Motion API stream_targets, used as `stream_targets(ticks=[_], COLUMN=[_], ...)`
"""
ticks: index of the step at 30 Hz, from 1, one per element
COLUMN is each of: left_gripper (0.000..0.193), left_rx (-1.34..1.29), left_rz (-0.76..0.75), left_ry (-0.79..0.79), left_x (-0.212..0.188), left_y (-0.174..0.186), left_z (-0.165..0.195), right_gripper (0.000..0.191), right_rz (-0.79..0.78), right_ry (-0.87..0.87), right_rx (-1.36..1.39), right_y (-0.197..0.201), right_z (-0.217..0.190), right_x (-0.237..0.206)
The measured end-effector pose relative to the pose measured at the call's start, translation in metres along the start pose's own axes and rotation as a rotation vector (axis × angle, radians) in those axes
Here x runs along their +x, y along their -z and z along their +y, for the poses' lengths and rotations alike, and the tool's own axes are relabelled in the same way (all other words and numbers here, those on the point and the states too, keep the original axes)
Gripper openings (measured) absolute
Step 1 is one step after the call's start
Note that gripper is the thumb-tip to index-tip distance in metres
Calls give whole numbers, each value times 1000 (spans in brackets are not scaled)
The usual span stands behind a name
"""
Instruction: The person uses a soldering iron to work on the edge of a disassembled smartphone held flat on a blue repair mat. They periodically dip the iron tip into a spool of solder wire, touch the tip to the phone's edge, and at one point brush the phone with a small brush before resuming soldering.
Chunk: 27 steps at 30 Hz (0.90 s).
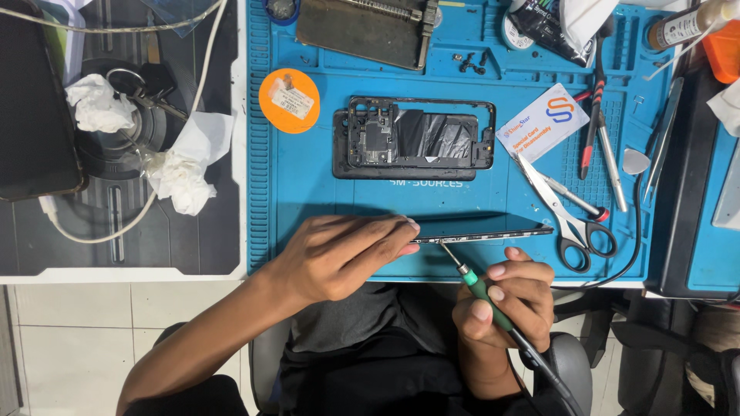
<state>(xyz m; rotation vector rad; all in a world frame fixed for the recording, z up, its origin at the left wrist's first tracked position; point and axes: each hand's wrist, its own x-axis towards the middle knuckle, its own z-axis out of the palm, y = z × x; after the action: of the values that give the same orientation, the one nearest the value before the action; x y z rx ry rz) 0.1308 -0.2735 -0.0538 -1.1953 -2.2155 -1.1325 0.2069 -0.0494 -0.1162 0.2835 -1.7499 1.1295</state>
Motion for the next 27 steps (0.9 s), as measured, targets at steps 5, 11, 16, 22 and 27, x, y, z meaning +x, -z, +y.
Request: stream_targets(ticks=[5,11,16,22,27], left_gripper=[31,31,31,30,30], left_rx=[-3,-7,-15,-10,-2], left_rz=[5,6,12,21,19], left_ry=[0,2,4,3,3], left_x=[0,0,2,2,1], left_y=[-1,-1,0,1,1], left_z=[0,0,-1,0,0], right_gripper=[25,26,27,28,28], right_rz=[34,3,13,33,40], right_ry=[-15,-4,-8,-12,-7], right_rx=[14,13,28,41,47], right_y=[-1,-2,-3,-3,-3], right_z=[-2,-2,0,1,1], right_x=[0,1,2,1,0])
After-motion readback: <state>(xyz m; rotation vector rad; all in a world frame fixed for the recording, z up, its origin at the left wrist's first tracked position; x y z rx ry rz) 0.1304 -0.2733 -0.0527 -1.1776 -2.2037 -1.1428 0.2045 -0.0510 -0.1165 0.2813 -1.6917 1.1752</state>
